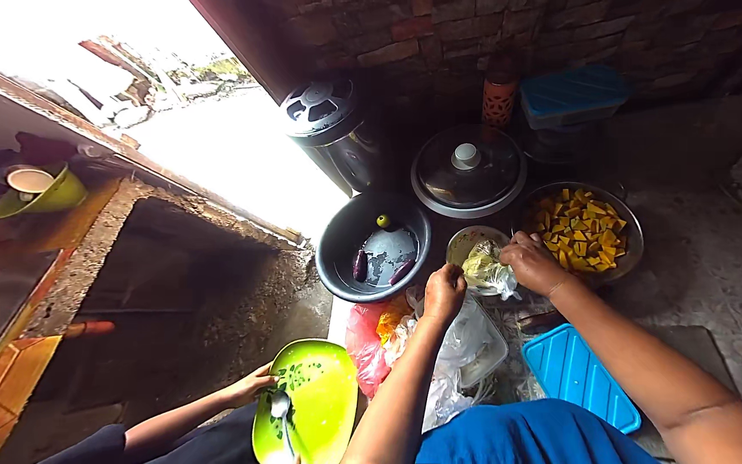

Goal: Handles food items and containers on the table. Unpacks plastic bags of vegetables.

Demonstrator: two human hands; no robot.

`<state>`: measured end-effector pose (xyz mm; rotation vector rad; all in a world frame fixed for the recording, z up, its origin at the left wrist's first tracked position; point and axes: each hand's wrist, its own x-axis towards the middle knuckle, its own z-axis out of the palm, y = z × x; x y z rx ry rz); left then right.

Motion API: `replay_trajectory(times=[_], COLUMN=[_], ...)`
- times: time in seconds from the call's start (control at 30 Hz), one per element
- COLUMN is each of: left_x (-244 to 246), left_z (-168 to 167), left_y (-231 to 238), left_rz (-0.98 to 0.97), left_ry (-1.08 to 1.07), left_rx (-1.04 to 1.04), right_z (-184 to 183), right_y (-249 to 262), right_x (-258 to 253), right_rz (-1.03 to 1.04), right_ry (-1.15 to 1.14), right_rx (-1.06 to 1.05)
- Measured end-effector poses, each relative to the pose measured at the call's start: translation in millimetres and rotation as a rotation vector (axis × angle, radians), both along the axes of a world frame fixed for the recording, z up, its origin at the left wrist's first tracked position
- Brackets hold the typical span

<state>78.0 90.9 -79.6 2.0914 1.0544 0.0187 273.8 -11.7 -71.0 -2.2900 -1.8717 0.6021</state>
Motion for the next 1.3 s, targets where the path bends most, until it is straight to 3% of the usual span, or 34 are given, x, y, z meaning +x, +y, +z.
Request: replay_trajectory(times=[0.07, 0.2, 0.37, 0.6, 0.77, 0.9, 1.13, 1.3], left_x=[4, 14, 22, 32, 34, 33, 30, 26], left_z=[3, 6, 5, 3, 3, 6, 9, 12], left_y=[-1, 1, -4, 1, 2, 0, -1, -3], left_rz=[-0.016, -0.045, -0.044, -0.036, -0.018, -0.014, -0.036, 0.015], left_ry=[0.079, 0.195, 0.279, 0.309, 0.306, 0.211, -0.028, -0.167], left_rx=[-0.025, -0.071, -0.043, -0.004, 0.027, 0.052, 0.197, 0.252], right_z=[11, 10, -12, -20, -6, -6, -14, -17], right_y=[6, 27, 56, 60, 48, 37, 51, 54], right_x=[0, 1, -3, -1, 0, 7, -2, 1], right_rz=[-0.003, -0.063, 0.022, -0.039, -0.063, -0.101, -0.023, -0.083], right_ry=[0.002, 0.063, -0.034, 0.004, 0.089, 0.138, -0.020, 0.012], right_rx=[-0.048, 0.105, -0.081, -0.030, 0.101, 0.100, -0.042, 0.108])
